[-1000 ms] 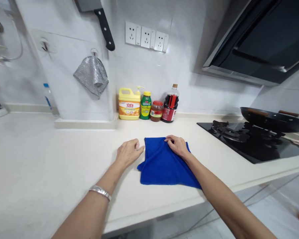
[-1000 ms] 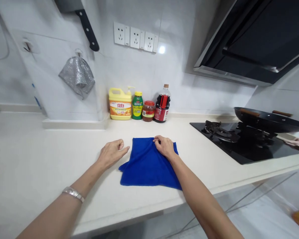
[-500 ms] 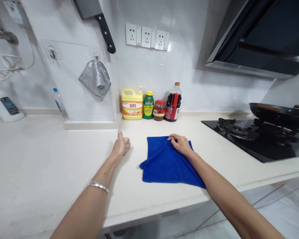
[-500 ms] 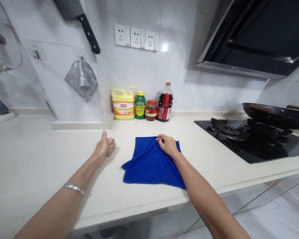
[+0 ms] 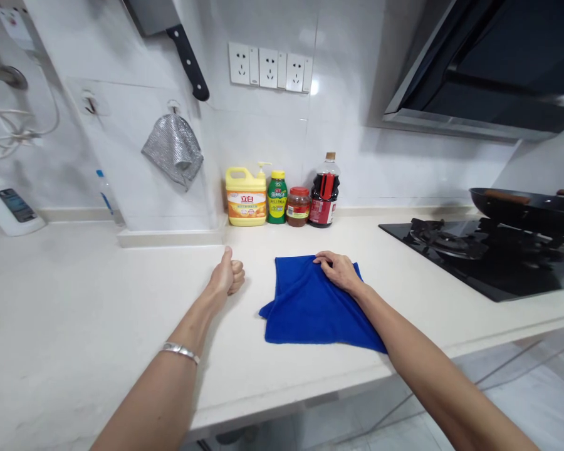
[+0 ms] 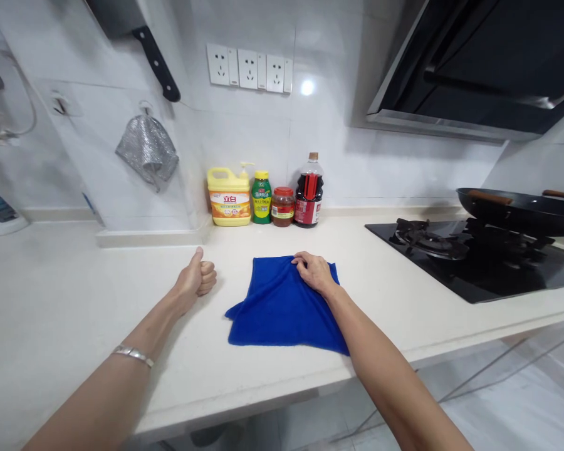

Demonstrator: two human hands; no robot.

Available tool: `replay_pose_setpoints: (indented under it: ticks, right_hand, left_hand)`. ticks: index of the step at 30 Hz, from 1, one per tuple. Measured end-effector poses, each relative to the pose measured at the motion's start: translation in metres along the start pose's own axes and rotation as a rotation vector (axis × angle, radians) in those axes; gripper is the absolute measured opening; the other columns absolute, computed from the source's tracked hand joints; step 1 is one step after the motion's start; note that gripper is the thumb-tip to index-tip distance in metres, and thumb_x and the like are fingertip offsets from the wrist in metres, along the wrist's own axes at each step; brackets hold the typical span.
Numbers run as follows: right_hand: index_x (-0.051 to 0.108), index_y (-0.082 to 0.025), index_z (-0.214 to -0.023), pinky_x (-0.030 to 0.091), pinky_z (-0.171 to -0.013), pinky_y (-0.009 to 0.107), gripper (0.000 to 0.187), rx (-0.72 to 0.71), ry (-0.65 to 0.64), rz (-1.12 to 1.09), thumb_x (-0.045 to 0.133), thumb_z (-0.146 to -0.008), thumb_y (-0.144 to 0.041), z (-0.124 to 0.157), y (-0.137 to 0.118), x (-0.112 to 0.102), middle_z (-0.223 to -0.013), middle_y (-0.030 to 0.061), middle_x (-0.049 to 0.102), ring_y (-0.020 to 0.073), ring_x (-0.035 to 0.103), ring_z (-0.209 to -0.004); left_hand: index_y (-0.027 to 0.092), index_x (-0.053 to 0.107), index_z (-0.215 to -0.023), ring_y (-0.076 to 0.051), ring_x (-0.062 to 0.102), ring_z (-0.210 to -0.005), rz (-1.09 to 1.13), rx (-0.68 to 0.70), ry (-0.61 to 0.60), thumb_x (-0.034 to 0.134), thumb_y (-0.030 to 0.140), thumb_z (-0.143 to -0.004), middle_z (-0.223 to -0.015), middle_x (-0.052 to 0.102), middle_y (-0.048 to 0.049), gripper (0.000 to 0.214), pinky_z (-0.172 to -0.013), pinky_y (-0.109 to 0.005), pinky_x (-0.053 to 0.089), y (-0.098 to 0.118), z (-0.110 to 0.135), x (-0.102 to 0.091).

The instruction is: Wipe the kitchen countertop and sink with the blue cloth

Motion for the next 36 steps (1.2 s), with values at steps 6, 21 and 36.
replay_pose_setpoints:
  ticks: [6, 21, 36]
  right_hand:
    - [0.068, -0.026, -0.11, 0.051, -0.1, 0.036, 0.032, 0.004, -0.005, -0.012, 0.049, -0.086, -0.018, 0.0, 0.003, 0.0, -0.102, -0.0044, 0.078, 0.0188, 0.071, -0.101]
    - [0.067, -0.025, -0.111, 0.053, -0.097, 0.036, 0.031, -0.008, -0.009, 0.008, 0.047, -0.088, -0.017, 0.0, -0.002, -0.001, -0.103, -0.0034, 0.078, 0.0183, 0.071, -0.102]
    - [0.059, -0.022, -0.124, 0.051, -0.103, 0.039, 0.039, -0.047, -0.047, 0.135, 0.047, -0.088, -0.012, 0.015, -0.015, 0.008, -0.12, 0.0047, 0.073, 0.0207, 0.068, -0.113]
  left_hand:
    - [0.025, 0.015, -0.055, -0.006, 0.008, -0.04, -0.012, 0.028, -0.002, 0.037, 0.066, -0.091, -0.048, 0.011, 0.0099, 0.059, -0.043, -0.026, 0.003, 0.001, 0.004, 0.0]
    - [0.026, 0.015, -0.05, -0.007, 0.008, -0.04, 0.07, 0.091, 0.082, 0.032, 0.08, -0.085, -0.046, 0.011, 0.0086, 0.067, -0.043, -0.028, 0.002, 0.009, 0.004, 0.0]
    - [0.024, 0.014, -0.052, -0.007, 0.007, -0.036, 0.054, 0.004, -0.041, 0.015, 0.065, -0.096, -0.043, 0.011, 0.0083, 0.06, -0.042, -0.026, 0.001, -0.002, -0.001, 0.011]
Point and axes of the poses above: each hand's wrist, its own z-axis away from the middle knuckle, its own x-axis out of the palm, y = z × x, the point moved 3 cm from there along -z, towards the middle knuckle
